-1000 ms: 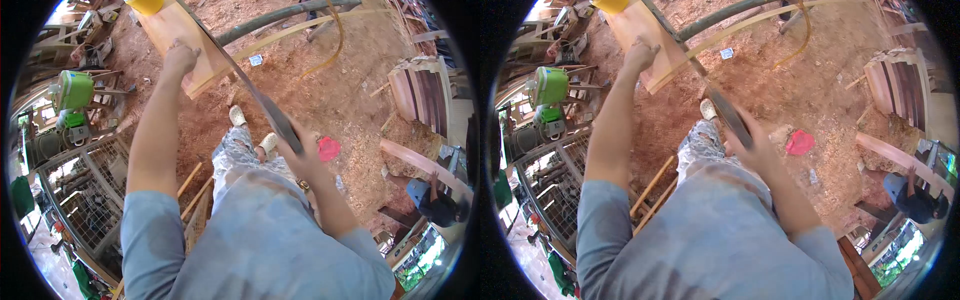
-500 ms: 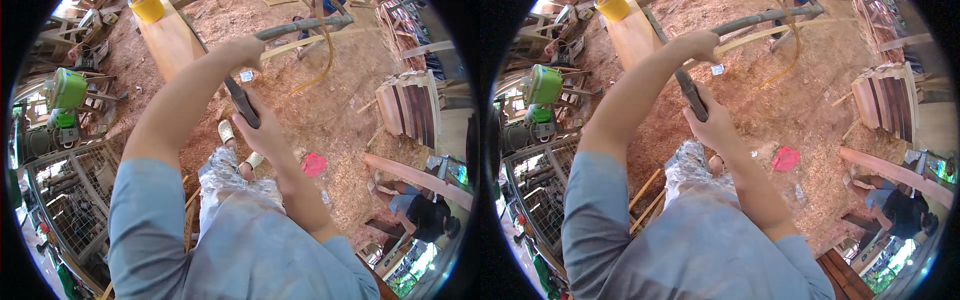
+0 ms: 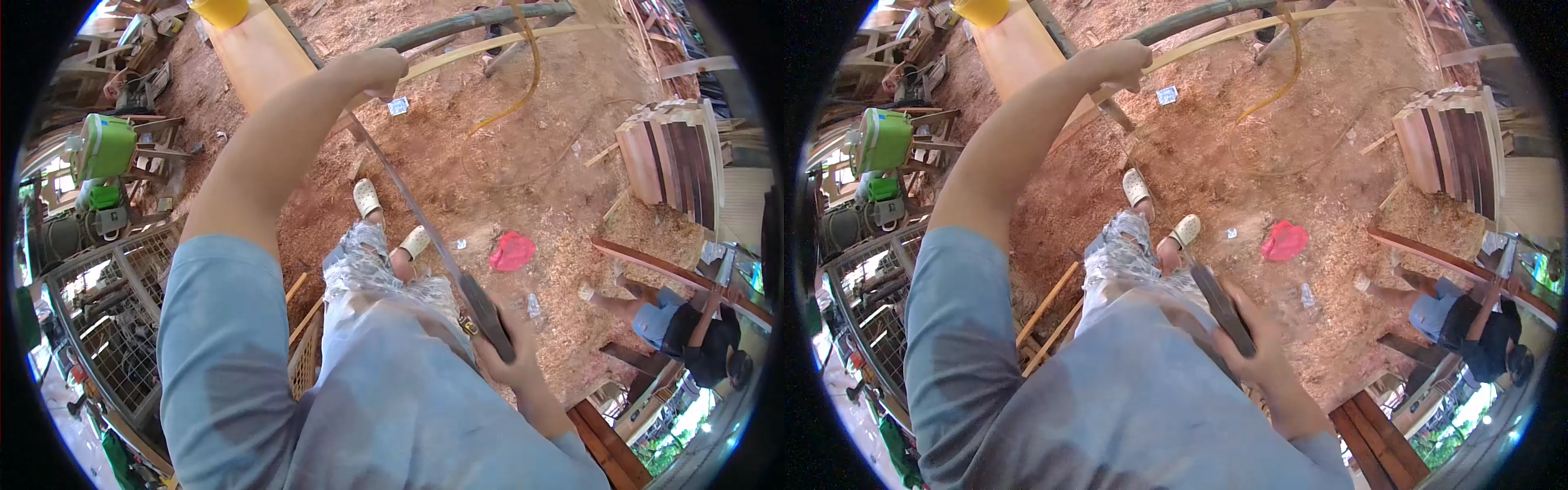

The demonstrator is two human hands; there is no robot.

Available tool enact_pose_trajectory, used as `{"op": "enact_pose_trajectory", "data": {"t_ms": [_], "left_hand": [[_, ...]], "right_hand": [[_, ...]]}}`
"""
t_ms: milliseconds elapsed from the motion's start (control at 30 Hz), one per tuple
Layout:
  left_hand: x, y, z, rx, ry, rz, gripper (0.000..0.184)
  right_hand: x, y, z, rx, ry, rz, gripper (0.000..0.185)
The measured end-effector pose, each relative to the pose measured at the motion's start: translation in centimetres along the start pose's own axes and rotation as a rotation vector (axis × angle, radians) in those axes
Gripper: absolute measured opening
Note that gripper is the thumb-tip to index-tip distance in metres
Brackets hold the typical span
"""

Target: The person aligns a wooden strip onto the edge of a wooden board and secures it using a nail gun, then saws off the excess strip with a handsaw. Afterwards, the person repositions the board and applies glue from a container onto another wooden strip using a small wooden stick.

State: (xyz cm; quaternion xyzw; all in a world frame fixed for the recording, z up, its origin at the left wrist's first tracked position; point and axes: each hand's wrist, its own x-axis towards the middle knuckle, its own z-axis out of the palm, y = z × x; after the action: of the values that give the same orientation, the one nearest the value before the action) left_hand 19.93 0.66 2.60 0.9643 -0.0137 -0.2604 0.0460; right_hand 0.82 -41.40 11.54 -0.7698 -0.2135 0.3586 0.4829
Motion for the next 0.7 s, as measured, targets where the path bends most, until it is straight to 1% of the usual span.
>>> {"op": "enact_pose_trajectory", "data": {"t_ms": [33, 67, 100, 167, 200, 267, 300, 333, 367, 400, 433, 500, 533, 600, 667, 700], "left_hand": [[0.0, -0.3, 0.2, -0.001, 0.051, 0.049, 0.033], [0.1, -0.4, 0.6, -0.006, 0.097, 0.101, 0.033], [0.3, -0.6, 1.2, -0.001, 0.09, 0.104, 0.033], [1.0, -1.4, 1.6, -0.04, 0.118, 0.084, 0.033], [0.7, -1.2, 1.4, -0.026, 0.118, 0.087, 0.033], [0.6, -0.9, 0.7, 0.01, 0.032, 0.013, 0.035], [1.0, -1.5, 1.6, -0.006, 0.064, 0.046, 0.036], [0.9, -1.5, 1.7, -0.011, 0.074, 0.055, 0.036], [0.7, -1.2, 1.9, -0.024, 0.095, 0.019, 0.035], [0.7, -0.9, 2.1, -0.039, 0.111, -0.019, 0.034], [1.0, -1.0, 2.1, -0.067, 0.051, -0.039, 0.032], [1.0, -1.2, 2.2, -0.049, 0.015, -0.041, 0.035], [1.2, -1.1, 2.0, -0.026, -0.02, -0.038, 0.041], [2.2, -1.6, 2.4, 0.115, -0.023, 0.051, 0.034], [3.6, -2.8, 3.9, 0.205, 0.007, 0.089, 0.027], [3.3, -2.7, 3.7, 0.148, 0.006, 0.064, 0.027]], "right_hand": [[2.6, 0.3, 0.6, 0.031, -0.009, -0.038, 0.059], [7.0, 0.9, 2.7, 0.08, 0.085, -0.277, 0.057], [10.8, -0.7, 4.2, 0.103, 0.055, -0.159, 0.055], [17.8, 0.5, 7.9, 0.124, 0.124, -0.243, 0.053], [17.5, 0.1, 7.7, 0.132, 0.134, -0.25, 0.053], [16.4, -0.9, 7.1, 0.272, 0.062, -0.172, 0.051], [13.8, -0.9, 6.0, 0.182, 0.135, -0.235, 0.053], [10.5, -0.2, 4.5, 0.124, 0.097, -0.165, 0.054], [7.2, 0.6, 2.9, 0.068, 0.059, -0.091, 0.055], [3.7, 1.4, 1.3, 0.041, 0.021, -0.064, 0.056], [1.1, 2.0, 0.1, 0.017, -0.02, -0.04, 0.057], [-1.0, 1.4, -1.3, -0.016, -0.035, -0.027, 0.057], [-1.3, 0.8, -1.3, -0.049, -0.043, -0.014, 0.058], [3.3, 0.4, 0.4, 0.069, -0.029, -0.109, 0.059], [8.5, 1.1, 2.8, 0.076, -0.024, -0.119, 0.061], [10.4, 1.1, 4.0, 0.076, -0.026, -0.131, 0.062]]}}
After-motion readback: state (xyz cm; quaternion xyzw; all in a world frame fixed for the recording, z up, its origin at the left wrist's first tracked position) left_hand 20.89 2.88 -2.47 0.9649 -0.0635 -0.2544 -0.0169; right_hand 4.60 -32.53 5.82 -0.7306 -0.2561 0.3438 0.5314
